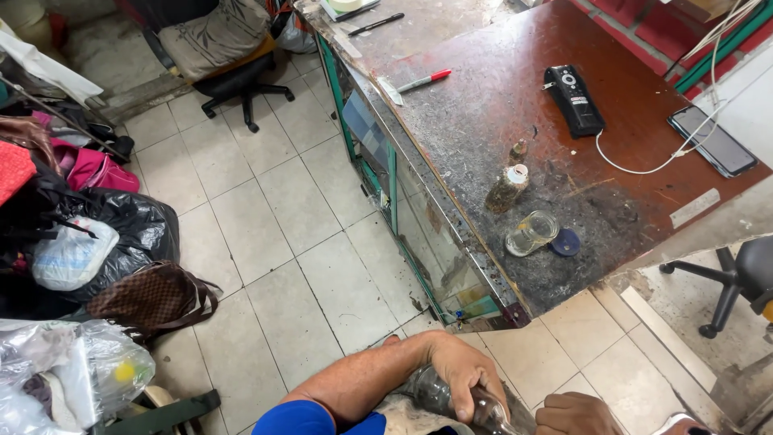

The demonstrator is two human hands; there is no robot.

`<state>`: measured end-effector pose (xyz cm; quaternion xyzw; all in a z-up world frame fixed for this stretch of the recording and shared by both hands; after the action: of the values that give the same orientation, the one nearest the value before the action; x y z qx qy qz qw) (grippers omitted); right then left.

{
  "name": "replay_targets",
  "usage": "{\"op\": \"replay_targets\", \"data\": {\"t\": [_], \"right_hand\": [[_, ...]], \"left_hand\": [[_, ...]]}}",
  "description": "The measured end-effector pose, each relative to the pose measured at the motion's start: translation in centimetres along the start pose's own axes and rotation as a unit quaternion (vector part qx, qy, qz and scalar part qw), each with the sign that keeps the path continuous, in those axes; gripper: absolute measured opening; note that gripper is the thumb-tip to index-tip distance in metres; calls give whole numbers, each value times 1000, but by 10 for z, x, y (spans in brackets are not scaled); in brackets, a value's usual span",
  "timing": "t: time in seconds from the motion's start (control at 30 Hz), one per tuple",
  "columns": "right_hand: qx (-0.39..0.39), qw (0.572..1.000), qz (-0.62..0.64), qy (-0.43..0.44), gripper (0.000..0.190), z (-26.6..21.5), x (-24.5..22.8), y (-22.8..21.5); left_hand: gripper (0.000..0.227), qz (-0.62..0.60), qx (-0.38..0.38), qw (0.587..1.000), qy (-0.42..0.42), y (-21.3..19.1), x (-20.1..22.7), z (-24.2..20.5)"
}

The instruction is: The person pours a clear liquid from a plastic bottle into a small glass jar on a cluttered counter. They then retrieve a blue lid from a nearby shelf and secure it onto the jar before placing it back on the counter.

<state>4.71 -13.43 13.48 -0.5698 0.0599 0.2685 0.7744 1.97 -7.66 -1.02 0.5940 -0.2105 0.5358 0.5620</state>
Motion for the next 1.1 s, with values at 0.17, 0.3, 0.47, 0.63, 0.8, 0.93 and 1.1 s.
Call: {"op": "replay_targets", "data": {"t": [0.17,0.3,0.47,0.63,0.8,0.93,1.1], "right_hand": [[-4,999,36,-23,45,-7,2,4],[21,999,42,-9,43,-4,-3,-4],[41,998,40,8,44,0,-8,-14],[34,999,25,23,44,-2,-10,-14],[30,999,26,11,43,-12,-6,-9],[22,999,27,7,43,-8,-10,-11],[21,999,39,20,45,-20,-3,0]], "left_hand": [[70,-23,-15,1000,5,-1,-3,5],[75,9,-22,1000,11,-7,-11,7],[76,21,-26,999,3,-13,-20,7],[69,85,-10,996,-7,-14,-18,9],[70,60,-35,998,-11,-6,-5,10],[75,36,-47,998,-2,0,4,10],[73,76,-45,996,-9,0,5,11]]}}
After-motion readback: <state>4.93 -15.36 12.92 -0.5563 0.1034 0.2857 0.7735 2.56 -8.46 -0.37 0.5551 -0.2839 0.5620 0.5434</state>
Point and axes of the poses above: each hand's wrist, its own z-axis towards the middle knuckle, its own y-axis out of the palm, x = y × z, the point moved 10 cm from there along z, towards the middle knuckle, and after that the axes turned 7 degrees about z, right-handed, at the moved point
